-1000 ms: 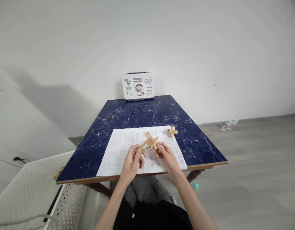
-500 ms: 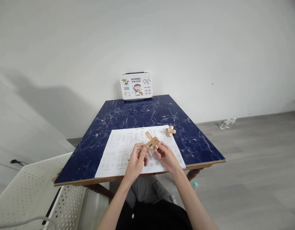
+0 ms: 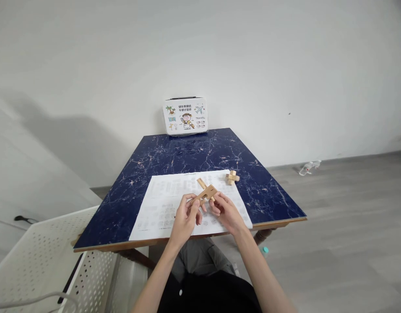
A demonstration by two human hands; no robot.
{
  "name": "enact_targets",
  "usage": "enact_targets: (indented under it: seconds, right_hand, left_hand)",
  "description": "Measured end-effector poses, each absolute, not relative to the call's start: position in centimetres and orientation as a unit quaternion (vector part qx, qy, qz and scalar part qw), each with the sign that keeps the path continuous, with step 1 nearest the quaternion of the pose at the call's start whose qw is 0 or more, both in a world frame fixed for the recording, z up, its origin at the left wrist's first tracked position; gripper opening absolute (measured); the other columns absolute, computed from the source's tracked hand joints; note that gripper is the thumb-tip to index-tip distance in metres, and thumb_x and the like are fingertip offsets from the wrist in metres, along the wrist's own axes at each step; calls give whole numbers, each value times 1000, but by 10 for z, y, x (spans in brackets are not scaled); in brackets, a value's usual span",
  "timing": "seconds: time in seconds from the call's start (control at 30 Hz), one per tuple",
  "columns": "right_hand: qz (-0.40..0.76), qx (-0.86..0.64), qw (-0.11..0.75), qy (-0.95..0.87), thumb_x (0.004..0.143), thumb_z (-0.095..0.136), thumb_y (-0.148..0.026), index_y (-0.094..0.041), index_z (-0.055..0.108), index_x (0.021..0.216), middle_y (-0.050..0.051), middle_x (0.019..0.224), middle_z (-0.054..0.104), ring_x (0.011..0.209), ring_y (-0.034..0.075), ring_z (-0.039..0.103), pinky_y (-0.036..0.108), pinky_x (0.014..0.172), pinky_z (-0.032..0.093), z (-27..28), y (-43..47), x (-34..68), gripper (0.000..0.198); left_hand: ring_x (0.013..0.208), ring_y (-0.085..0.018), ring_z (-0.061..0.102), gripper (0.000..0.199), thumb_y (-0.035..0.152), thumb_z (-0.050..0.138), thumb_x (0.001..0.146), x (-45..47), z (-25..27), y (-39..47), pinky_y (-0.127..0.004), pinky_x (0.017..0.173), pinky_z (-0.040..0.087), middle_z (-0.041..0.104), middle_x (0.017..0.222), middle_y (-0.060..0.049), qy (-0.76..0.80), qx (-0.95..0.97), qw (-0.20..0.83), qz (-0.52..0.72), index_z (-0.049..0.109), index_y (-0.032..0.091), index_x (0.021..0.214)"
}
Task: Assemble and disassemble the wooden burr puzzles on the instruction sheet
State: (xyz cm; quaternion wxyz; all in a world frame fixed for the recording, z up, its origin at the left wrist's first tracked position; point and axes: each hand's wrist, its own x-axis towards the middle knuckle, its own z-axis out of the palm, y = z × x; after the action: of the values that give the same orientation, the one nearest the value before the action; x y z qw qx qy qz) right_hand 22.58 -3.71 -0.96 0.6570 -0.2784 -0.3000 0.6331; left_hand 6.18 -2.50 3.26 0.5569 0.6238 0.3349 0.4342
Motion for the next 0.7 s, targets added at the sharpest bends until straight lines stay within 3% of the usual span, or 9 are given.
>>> enact_targets:
  seconds: [0.23, 0.7]
  right_hand:
    - [632, -281, 654, -306, 87, 82, -45, -21, 58, 84, -4, 70, 54, 51, 8, 30, 24, 48, 26, -11, -37, 226, 34]
    - [639, -278, 644, -316, 88, 82, -47, -21, 57, 87, -3, 72, 56, 52, 8, 29, 24, 49, 26, -11, -38, 227, 36]
  left_hand:
    - [49, -7, 51, 33, 53, 58, 101, 60, 38, -24, -22, 50, 39, 68, 86, 1, 345, 618, 542, 453, 48, 22, 105]
    - [46, -8, 58, 37, 57, 61, 99, 65, 35, -26, -23, 49, 46, 71, 86, 0, 357, 600, 550, 458, 50, 22, 102]
